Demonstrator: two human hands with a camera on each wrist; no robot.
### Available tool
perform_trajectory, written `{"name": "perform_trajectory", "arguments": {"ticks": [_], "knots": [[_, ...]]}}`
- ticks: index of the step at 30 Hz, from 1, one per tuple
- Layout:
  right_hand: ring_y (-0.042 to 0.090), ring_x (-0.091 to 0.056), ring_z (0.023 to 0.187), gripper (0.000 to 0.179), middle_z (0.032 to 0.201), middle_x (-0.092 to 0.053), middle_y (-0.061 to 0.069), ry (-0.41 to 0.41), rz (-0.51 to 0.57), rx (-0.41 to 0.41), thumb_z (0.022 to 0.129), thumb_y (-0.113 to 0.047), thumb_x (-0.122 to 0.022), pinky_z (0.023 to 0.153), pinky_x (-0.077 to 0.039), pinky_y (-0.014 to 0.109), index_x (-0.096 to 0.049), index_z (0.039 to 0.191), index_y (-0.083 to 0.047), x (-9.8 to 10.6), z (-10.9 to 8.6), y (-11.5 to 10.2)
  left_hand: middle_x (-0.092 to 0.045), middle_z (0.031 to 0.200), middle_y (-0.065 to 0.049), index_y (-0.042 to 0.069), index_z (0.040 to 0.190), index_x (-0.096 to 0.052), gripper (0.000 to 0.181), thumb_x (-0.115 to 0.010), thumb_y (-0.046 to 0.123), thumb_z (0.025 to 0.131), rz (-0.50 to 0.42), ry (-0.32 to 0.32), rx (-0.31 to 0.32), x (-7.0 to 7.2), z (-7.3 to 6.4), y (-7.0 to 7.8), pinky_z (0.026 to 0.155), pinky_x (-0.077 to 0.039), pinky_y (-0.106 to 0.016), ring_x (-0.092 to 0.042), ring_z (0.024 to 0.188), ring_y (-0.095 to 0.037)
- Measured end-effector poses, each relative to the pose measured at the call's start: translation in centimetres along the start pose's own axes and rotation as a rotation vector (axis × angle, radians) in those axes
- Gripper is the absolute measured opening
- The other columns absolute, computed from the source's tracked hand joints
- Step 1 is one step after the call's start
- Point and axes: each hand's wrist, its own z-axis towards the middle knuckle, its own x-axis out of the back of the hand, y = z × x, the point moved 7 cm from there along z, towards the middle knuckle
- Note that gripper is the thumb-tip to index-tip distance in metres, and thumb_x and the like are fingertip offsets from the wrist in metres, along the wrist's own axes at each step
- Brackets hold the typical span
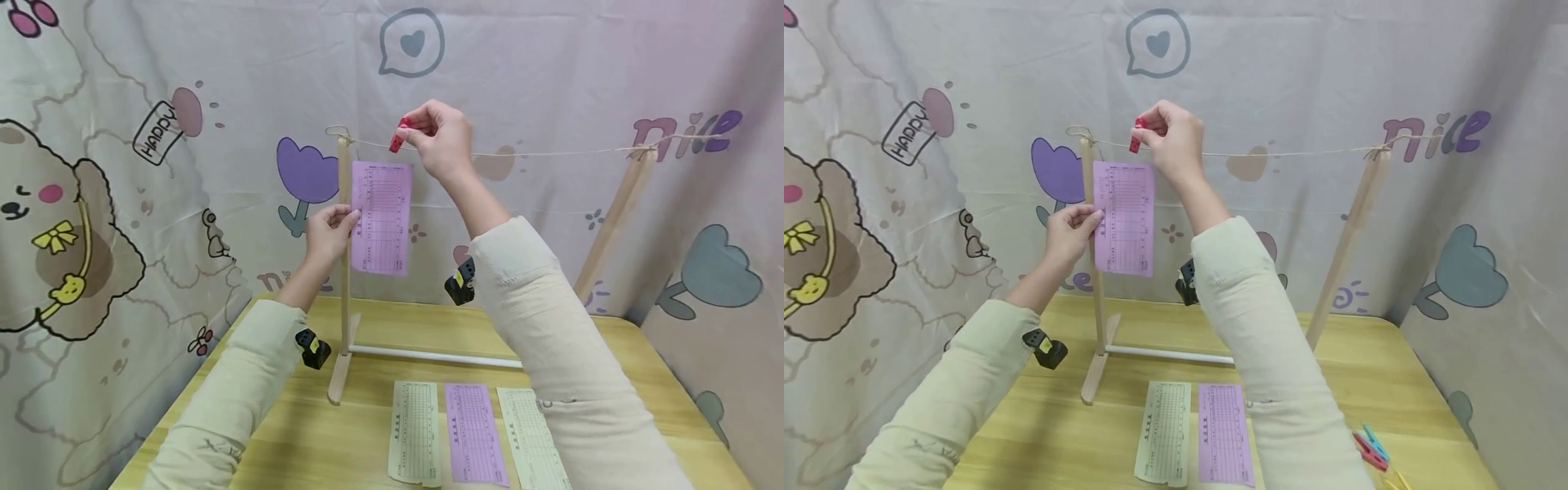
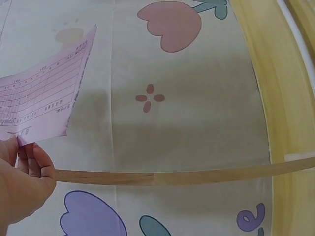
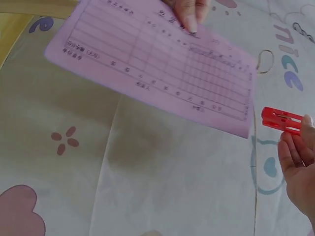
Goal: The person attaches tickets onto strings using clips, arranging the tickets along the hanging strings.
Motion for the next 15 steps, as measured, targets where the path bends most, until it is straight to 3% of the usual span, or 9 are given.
{"name": "perform_trajectory", "arguments": {"ticks": [15], "knots": [[0.004, -0.054, 0.067, 0.019, 0.091, -0.068, 0.011, 0.066, 0.061, -0.040, 0.080, -0.010, -0.071, 0.068, -0.048, 0.015, -0.066, 0.095, 0.001, -1.0, 0.5, 1.1, -0.059, 0.089, -0.005, -0.003, 0.107, -0.062, 0.024, -0.060, 0.014, 0.090, 0.024, 0.003, 0.021, 0.5, 0.0, -1.3, 0.062, -0.047, -0.009, -0.053, 0.072, -0.006]]}}
